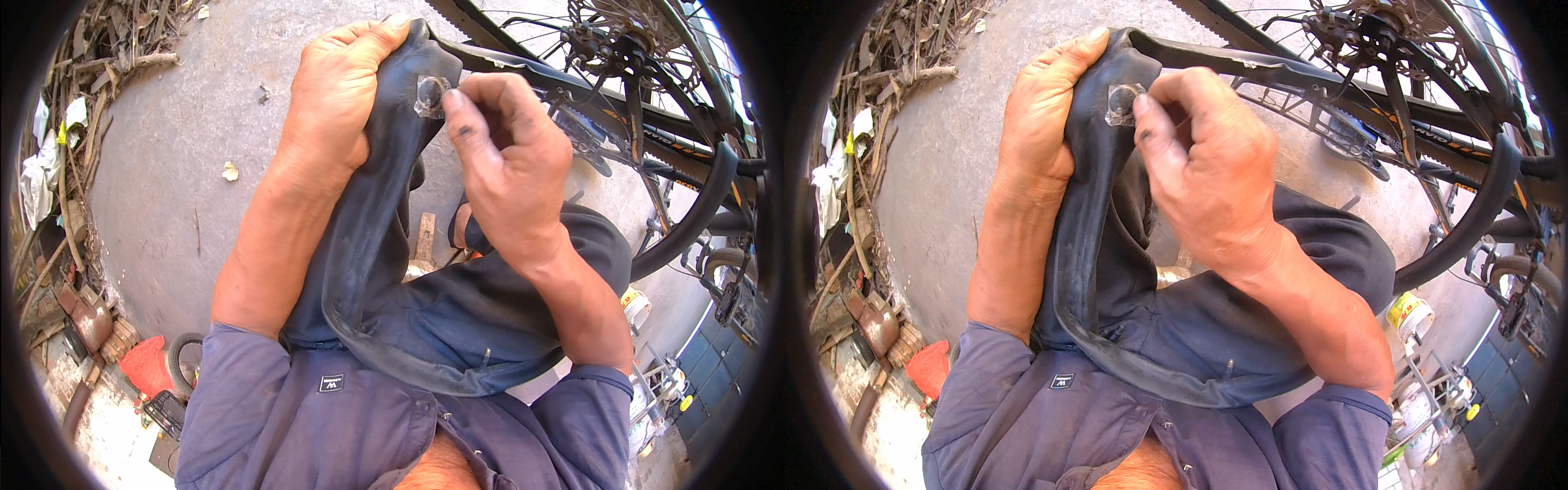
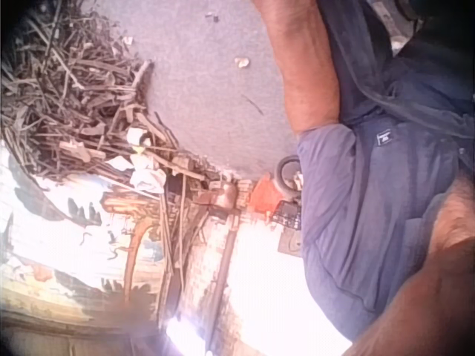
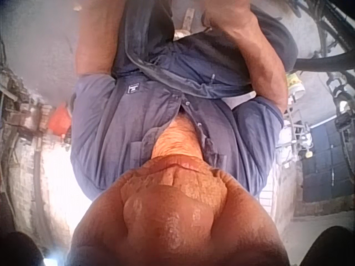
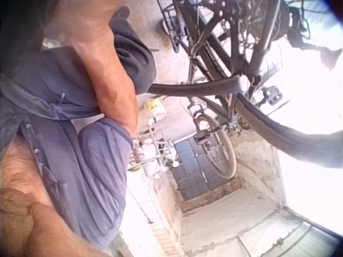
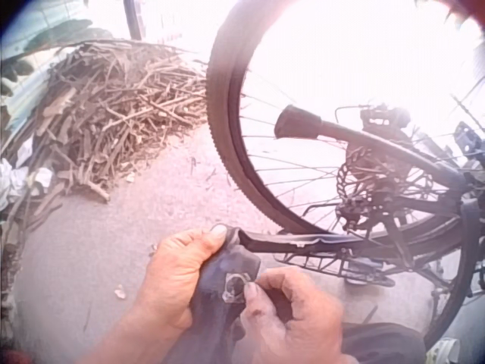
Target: The person repairs a punctured bicycle inner tube by applying a patch to the damaged area. They use a hand pump to inflate the tube, then remove the valve cap and inspect the patch to ensure it is secure.
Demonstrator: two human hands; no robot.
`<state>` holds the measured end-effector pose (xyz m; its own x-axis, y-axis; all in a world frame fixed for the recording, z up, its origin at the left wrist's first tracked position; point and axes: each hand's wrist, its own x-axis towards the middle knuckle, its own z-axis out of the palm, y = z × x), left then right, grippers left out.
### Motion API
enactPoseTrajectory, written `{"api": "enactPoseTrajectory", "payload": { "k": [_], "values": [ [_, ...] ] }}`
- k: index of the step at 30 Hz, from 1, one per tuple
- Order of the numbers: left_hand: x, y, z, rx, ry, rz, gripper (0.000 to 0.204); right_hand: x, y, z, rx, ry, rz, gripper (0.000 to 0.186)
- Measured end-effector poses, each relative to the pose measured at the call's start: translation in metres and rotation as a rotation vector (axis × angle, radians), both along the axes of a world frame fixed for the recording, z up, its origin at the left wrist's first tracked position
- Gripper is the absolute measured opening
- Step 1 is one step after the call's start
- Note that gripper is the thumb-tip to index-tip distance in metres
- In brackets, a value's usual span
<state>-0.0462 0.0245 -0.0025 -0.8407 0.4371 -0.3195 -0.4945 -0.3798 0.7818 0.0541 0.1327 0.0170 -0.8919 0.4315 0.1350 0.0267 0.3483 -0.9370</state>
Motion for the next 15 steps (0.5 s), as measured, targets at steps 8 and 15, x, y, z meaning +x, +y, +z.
{"api": "enactPoseTrajectory", "payload": {
  "k": [8, 15],
  "values": [
    [-0.001, -0.005, 0.003, -0.005, 0.010, -0.064, 0.020, -0.006, 0.014, 0.000, -0.775, -0.289, 0.120, 0.030],
    [0.012, -0.008, 0.021, -0.097, 0.106, -0.063, 0.024, -0.007, 0.021, 0.001, -0.860, -0.236, 0.203, 0.021]
  ]
}}
